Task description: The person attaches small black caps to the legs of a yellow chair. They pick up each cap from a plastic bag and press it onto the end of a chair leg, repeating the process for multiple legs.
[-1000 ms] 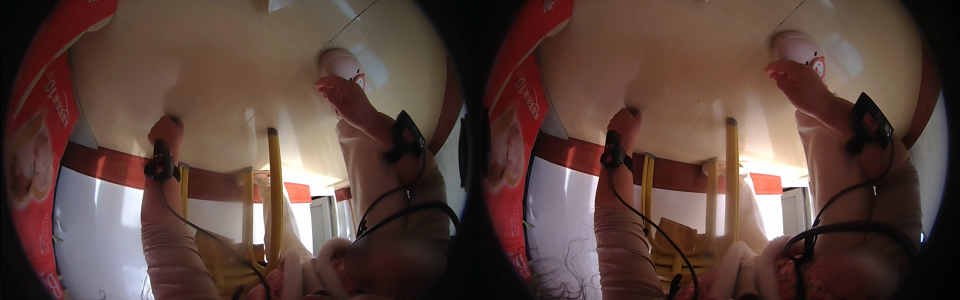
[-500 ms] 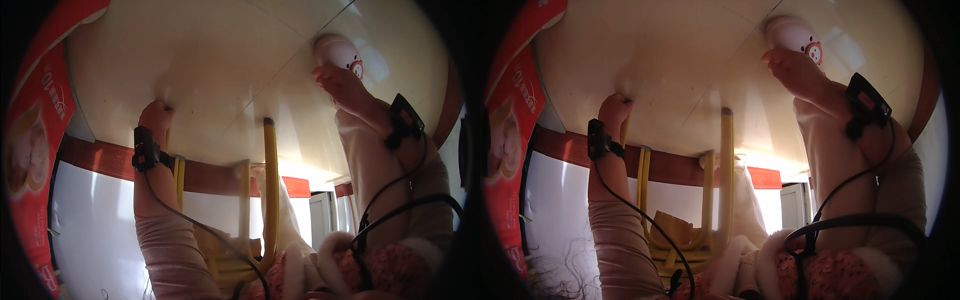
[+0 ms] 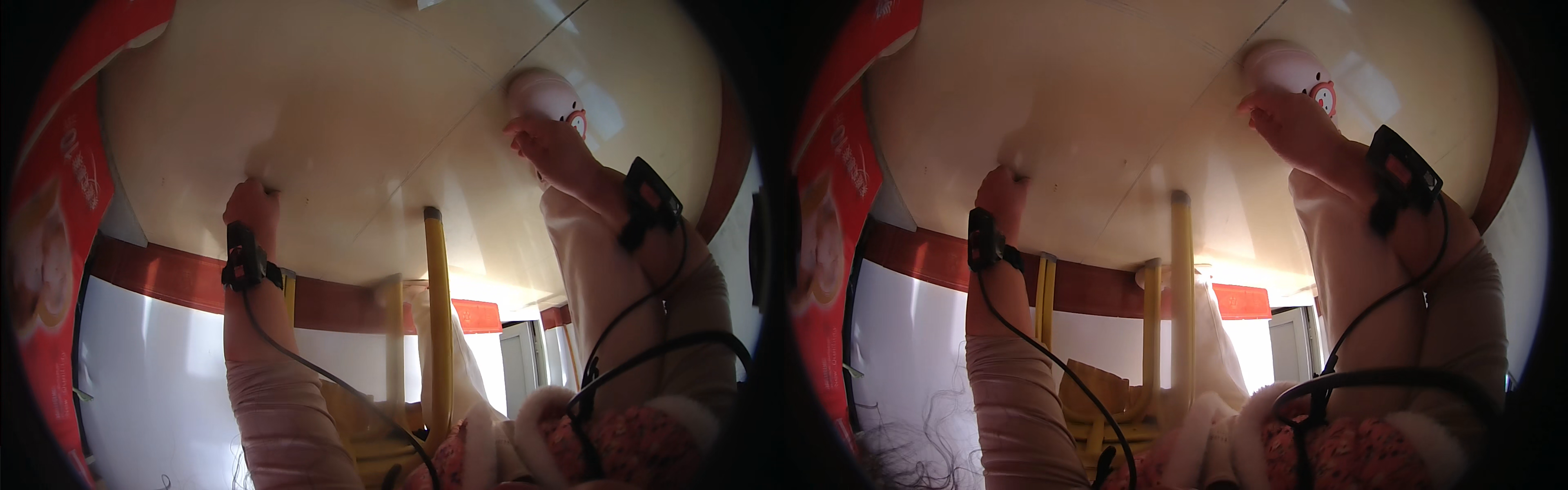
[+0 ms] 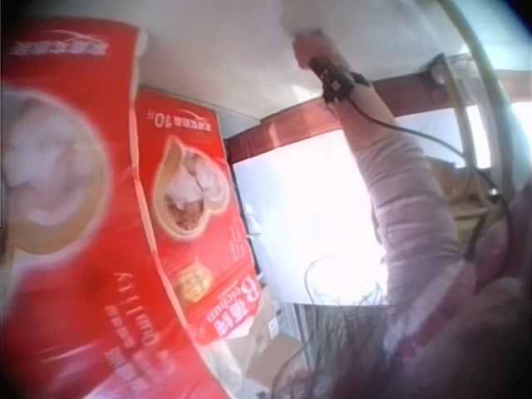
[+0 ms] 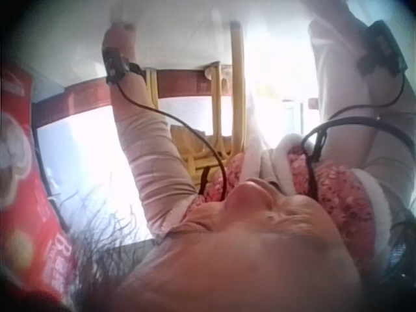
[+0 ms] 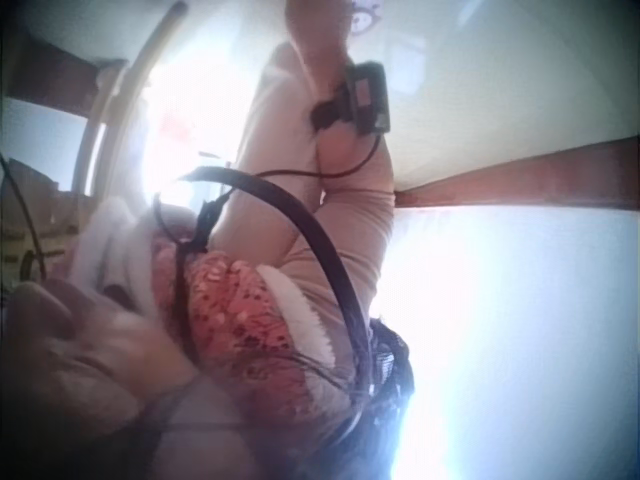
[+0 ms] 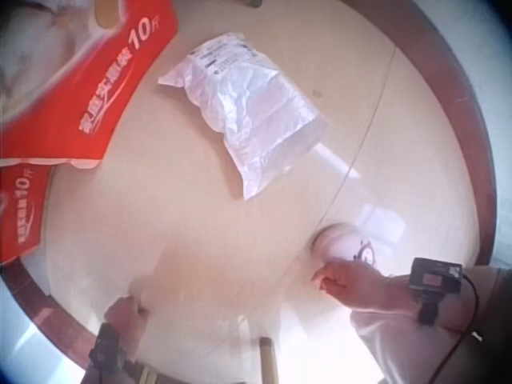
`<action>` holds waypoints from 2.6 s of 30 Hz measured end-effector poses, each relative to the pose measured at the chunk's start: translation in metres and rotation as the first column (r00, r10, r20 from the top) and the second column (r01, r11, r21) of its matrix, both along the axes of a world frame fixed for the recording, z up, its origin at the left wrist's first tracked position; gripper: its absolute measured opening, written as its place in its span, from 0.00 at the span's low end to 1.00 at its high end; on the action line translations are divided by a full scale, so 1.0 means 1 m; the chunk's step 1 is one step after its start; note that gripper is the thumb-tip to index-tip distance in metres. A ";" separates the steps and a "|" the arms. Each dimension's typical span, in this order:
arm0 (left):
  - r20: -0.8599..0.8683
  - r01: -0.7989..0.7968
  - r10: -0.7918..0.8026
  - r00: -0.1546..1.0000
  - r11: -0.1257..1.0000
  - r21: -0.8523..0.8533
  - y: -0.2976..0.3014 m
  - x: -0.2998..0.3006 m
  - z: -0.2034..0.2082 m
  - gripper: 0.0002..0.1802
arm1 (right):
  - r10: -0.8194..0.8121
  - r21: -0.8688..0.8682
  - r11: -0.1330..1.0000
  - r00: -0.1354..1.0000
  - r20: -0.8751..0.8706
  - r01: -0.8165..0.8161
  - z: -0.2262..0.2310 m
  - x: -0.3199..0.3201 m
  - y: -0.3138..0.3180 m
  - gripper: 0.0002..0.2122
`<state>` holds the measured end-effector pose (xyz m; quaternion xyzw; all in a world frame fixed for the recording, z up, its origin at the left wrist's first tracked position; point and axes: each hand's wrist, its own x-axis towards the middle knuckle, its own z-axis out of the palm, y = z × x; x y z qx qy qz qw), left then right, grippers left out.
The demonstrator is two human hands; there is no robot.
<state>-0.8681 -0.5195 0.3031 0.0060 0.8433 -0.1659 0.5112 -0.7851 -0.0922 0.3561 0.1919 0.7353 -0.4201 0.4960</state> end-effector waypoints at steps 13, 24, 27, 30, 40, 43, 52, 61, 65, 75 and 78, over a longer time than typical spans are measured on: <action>0.196 -0.295 0.234 0.952 0.873 0.389 0.070 0.060 0.079 0.31 | 0.155 0.026 0.986 0.868 -0.471 -0.162 -0.022 0.021 0.008 0.09; 0.205 -0.412 0.360 0.910 0.742 0.529 0.159 0.154 0.175 0.39 | 0.243 0.027 0.963 0.817 -0.523 -0.268 -0.023 0.015 0.011 0.10; 0.212 -0.578 0.590 0.779 0.546 0.606 0.176 0.086 0.121 0.28 | 0.243 0.058 0.964 0.767 -0.594 -0.261 -0.025 0.015 0.011 0.09; 0.122 -0.565 0.737 0.665 0.390 0.728 0.206 -0.004 0.067 0.25 | 0.203 -0.002 0.969 0.793 -0.574 -0.249 -0.024 0.013 0.012 0.08; 0.050 -0.552 0.778 0.626 0.397 0.734 0.288 -0.122 0.015 0.18 | 0.340 -0.074 0.911 0.840 -0.423 -0.406 -0.018 0.001 0.020 0.04; 0.140 -0.598 0.856 0.497 0.221 0.770 0.286 -0.100 0.043 0.16 | 0.293 -0.093 0.924 0.846 -0.446 -0.370 -0.017 0.001 0.020 0.11; 0.349 -0.679 0.921 -0.174 -0.369 0.635 0.332 0.044 0.159 0.14 | 0.397 0.058 0.903 0.777 -0.489 -0.425 -0.013 0.014 0.030 0.10; 0.219 -0.720 0.961 -0.168 -0.271 0.638 0.334 0.108 0.232 0.14 | 0.352 -0.032 0.909 0.807 -0.474 -0.415 0.097 0.008 0.043 0.13; 0.283 -0.733 0.955 -0.084 -0.252 0.632 0.332 0.142 0.268 0.15 | 0.333 -0.124 0.906 0.864 -0.378 -0.404 0.161 0.021 0.045 0.15; 0.604 -0.816 0.789 -0.108 -0.418 0.400 0.276 0.203 0.404 0.19 | 0.657 0.047 0.675 0.571 -0.492 -0.737 0.383 0.075 0.025 0.22; 0.665 -0.838 0.745 0.043 -0.335 0.430 0.242 0.211 0.454 0.18 | 0.535 -0.014 0.765 0.647 -0.543 -0.643 0.399 0.089 0.009 0.18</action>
